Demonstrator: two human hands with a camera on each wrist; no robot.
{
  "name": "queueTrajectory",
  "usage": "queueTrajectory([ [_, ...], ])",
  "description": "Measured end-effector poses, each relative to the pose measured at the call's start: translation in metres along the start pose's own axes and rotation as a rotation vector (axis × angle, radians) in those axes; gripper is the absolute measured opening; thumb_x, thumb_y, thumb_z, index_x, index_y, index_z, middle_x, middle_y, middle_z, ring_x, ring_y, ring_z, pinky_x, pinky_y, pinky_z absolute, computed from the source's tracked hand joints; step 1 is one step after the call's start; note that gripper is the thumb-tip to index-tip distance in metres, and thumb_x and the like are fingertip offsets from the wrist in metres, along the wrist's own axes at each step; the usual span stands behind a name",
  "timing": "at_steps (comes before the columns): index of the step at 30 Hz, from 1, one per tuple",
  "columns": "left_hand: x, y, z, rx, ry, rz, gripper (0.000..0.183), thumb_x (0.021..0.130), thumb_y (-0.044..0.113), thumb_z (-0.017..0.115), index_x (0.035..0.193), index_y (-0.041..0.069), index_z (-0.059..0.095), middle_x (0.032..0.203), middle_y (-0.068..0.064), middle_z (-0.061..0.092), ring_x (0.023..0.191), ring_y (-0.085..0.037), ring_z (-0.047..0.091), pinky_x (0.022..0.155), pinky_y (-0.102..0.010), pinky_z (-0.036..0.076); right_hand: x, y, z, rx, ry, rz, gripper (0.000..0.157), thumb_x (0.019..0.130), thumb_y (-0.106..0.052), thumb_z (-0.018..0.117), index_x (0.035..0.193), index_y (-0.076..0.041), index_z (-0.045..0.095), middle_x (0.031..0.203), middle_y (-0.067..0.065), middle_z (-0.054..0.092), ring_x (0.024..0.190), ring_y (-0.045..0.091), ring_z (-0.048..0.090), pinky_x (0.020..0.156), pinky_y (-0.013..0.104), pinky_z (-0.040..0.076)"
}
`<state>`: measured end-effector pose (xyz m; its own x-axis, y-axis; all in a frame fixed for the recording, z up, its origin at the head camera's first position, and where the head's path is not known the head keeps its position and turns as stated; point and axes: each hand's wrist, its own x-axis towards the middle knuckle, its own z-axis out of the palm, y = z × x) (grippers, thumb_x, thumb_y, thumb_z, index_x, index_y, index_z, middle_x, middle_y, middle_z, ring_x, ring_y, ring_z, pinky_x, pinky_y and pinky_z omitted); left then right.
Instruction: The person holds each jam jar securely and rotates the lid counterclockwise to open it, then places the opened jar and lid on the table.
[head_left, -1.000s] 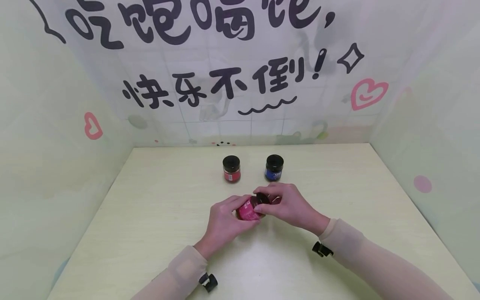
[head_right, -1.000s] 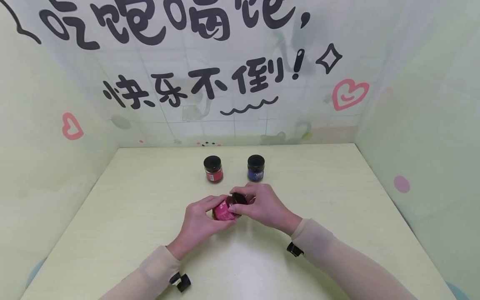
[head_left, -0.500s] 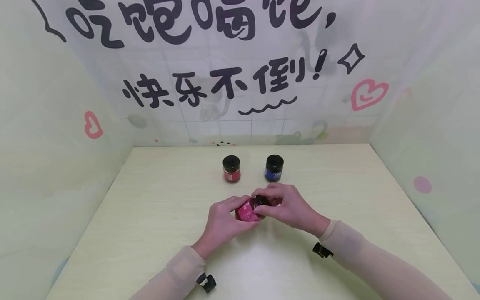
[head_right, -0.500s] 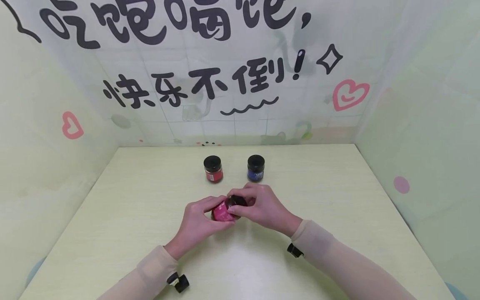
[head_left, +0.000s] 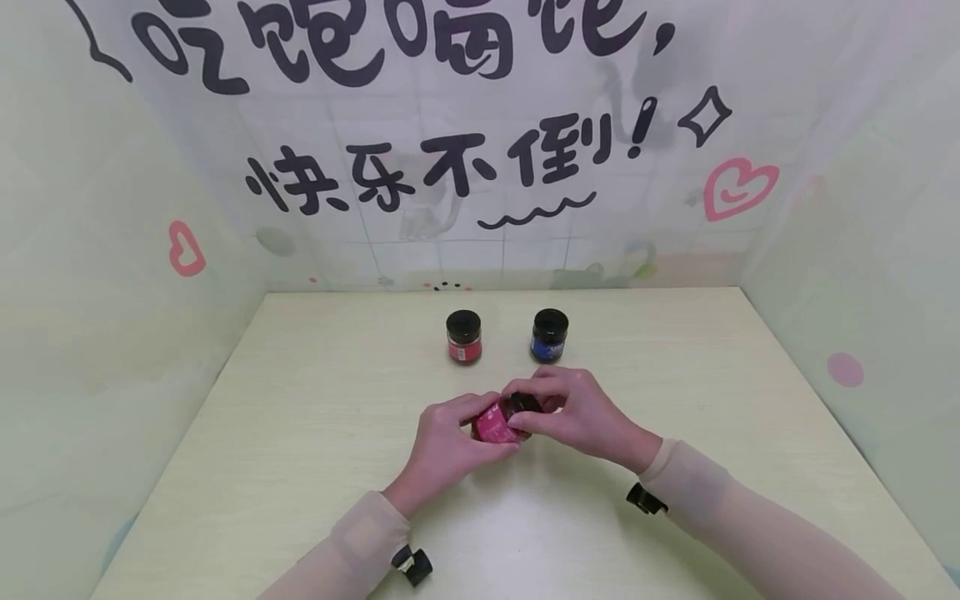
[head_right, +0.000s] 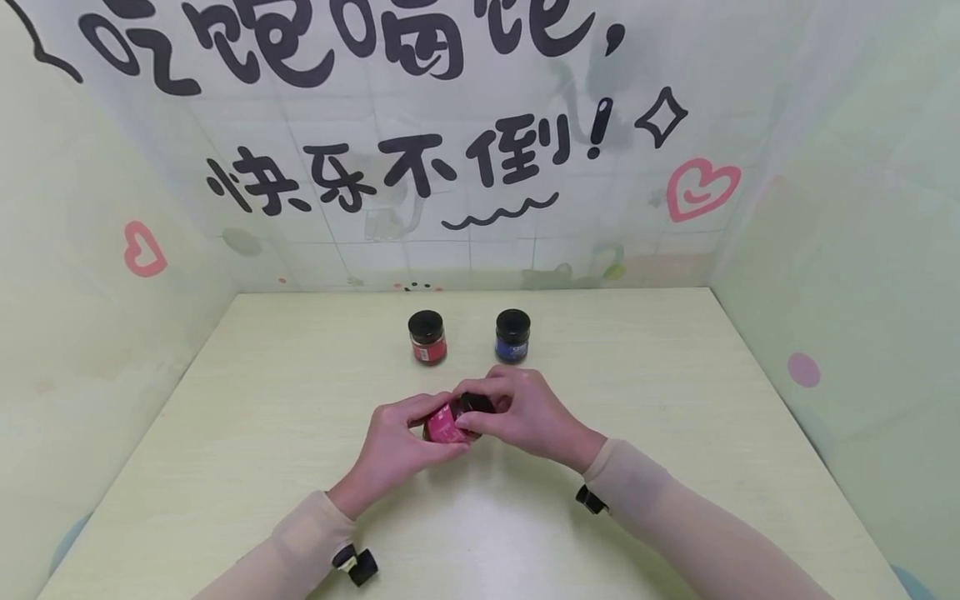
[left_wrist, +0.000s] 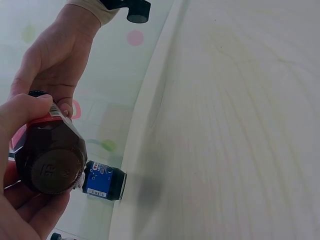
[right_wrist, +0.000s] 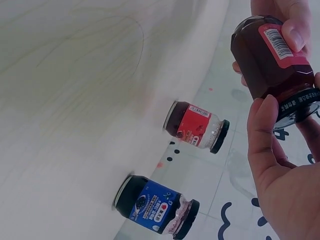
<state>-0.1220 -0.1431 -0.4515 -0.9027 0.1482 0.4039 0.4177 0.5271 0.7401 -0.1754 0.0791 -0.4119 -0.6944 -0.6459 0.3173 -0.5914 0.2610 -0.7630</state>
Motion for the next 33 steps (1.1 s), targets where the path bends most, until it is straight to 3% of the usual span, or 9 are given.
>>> queueTrajectory([
  [6, -0.001, 0.001, -0.001, -0.038, -0.02, -0.041, 0.062, 0.067, 0.031, 0.096, 0.123, 0.018, 0.074, 0.102, 0.012, 0.072, 0.088, -0.005, 0.065, 0.074, -0.024, 0.057, 0.001, 0.002, 0.001, 0.004, -0.017, -0.009, 0.03, 0.087, -0.033, 0.08, 0.117, -0.028, 0.074, 0.089, -0.009, 0.063, 0.069, 0.016, 0.06, 0.059, 0.03, 0.054],
  [12, -0.003, 0.003, 0.0, -0.015, -0.008, -0.04, 0.062, 0.068, 0.031, 0.095, 0.124, 0.018, 0.072, 0.104, 0.013, 0.07, 0.09, -0.005, 0.064, 0.073, -0.025, 0.056, 0.003, 0.002, -0.001, -0.042, -0.012, -0.007, 0.033, 0.086, -0.04, 0.08, 0.117, -0.031, 0.074, 0.089, -0.012, 0.064, 0.073, 0.012, 0.062, 0.063, 0.028, 0.056],
  [19, -0.005, 0.006, 0.003, 0.018, 0.042, -0.067, 0.057, 0.07, 0.03, 0.094, 0.122, 0.025, 0.071, 0.103, 0.014, 0.068, 0.094, -0.004, 0.063, 0.078, -0.027, 0.056, 0.005, 0.005, 0.0, -0.009, -0.015, -0.014, 0.04, 0.087, -0.034, 0.08, 0.124, -0.021, 0.072, 0.108, -0.011, 0.069, 0.082, 0.013, 0.068, 0.072, 0.03, 0.059],
  [26, -0.006, 0.007, 0.004, 0.054, 0.089, -0.023, 0.056, 0.069, 0.028, 0.095, 0.12, 0.021, 0.071, 0.106, 0.009, 0.07, 0.098, -0.007, 0.065, 0.082, -0.03, 0.056, 0.006, -0.002, -0.003, 0.017, -0.037, 0.117, 0.041, 0.094, -0.039, 0.071, 0.133, -0.027, 0.065, 0.12, -0.01, 0.069, 0.096, 0.013, 0.069, 0.081, 0.03, 0.058],
  [33, -0.009, 0.004, 0.004, 0.117, 0.122, 0.046, 0.057, 0.069, 0.026, 0.095, 0.12, 0.018, 0.07, 0.107, 0.006, 0.07, 0.098, -0.008, 0.065, 0.082, -0.03, 0.057, 0.007, -0.011, -0.004, 0.003, -0.03, 0.27, 0.036, 0.093, -0.044, 0.071, 0.124, -0.025, 0.07, 0.102, -0.004, 0.072, 0.082, 0.016, 0.07, 0.072, 0.034, 0.057],
])
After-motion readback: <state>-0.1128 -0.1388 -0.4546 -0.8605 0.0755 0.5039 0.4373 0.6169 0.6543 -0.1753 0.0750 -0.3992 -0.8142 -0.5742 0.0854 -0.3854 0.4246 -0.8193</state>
